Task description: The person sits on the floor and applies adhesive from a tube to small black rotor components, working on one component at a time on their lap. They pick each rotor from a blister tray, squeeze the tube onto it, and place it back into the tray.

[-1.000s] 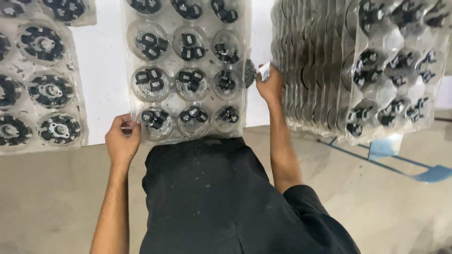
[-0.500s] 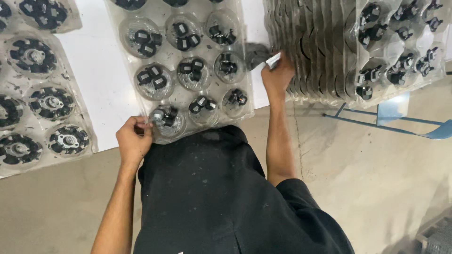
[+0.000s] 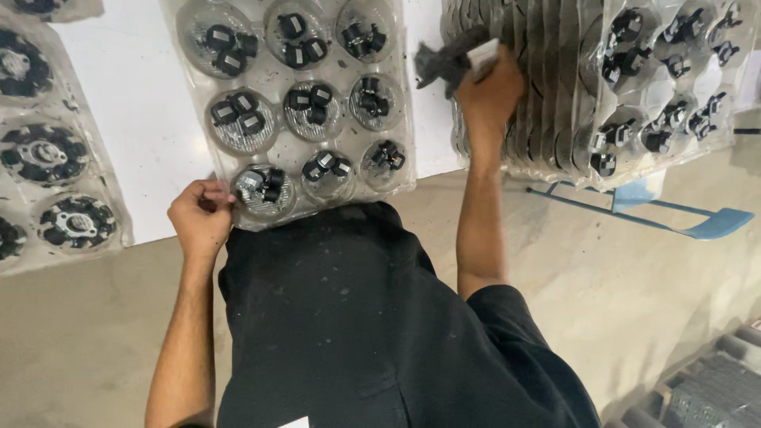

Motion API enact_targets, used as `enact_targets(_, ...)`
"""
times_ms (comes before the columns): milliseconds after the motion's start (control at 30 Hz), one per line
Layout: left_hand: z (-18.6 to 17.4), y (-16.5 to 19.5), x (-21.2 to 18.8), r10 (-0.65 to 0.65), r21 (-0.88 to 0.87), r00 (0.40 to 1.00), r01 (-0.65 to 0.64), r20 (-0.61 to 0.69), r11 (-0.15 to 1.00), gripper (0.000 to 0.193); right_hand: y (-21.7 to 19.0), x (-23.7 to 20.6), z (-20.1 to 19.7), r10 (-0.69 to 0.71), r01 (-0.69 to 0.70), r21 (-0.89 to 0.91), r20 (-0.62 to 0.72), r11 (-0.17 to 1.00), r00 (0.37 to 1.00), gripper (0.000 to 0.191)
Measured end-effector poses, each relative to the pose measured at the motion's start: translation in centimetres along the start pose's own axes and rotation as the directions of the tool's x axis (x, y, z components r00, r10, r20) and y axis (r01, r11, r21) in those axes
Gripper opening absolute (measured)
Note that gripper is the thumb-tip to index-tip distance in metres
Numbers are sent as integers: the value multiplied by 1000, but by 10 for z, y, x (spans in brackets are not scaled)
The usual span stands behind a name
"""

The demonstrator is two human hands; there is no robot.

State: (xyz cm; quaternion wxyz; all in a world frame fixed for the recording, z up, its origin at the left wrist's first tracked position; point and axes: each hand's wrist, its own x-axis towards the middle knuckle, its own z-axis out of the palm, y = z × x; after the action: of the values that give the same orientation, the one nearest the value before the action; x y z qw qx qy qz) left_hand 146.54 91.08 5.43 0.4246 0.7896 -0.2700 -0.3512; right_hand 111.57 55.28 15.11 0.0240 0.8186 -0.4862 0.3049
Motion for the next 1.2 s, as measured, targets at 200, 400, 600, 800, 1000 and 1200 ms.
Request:
enact_targets(200, -6, 38, -10, 58, -46, 995, -62, -84, 997, 30, -23, -48, 18, 277, -354, 249, 296, 902, 914, 25)
enact_targets(400, -22, 77, -21, 483, 397, 874, -460, 47, 794, 42, -64, -64, 17, 355, -654, 635, 549, 412, 757, 29)
enact_targets(600, -11, 78, 0, 494, 571, 768, -636, 408, 518, 55, -151, -73, 0, 114, -651, 693, 653, 311, 749, 50)
enact_targets(800, -4, 67, 14, 377, 632, 789, -614, 485, 473, 44, -203, -77, -8, 193, -829, 511, 811, 226, 553, 25)
enact_targets(1000, -23, 79, 10, 354, 603, 796, -604, 491, 522, 41, -205, -100, -22, 139, -759, 626, 747, 179, 650, 16)
enact_targets(1200, -41, 111, -6, 434, 292, 845, -520, 312, 803, 33, -196, -113, -37, 208, -666, 725, 634, 176, 745, 35)
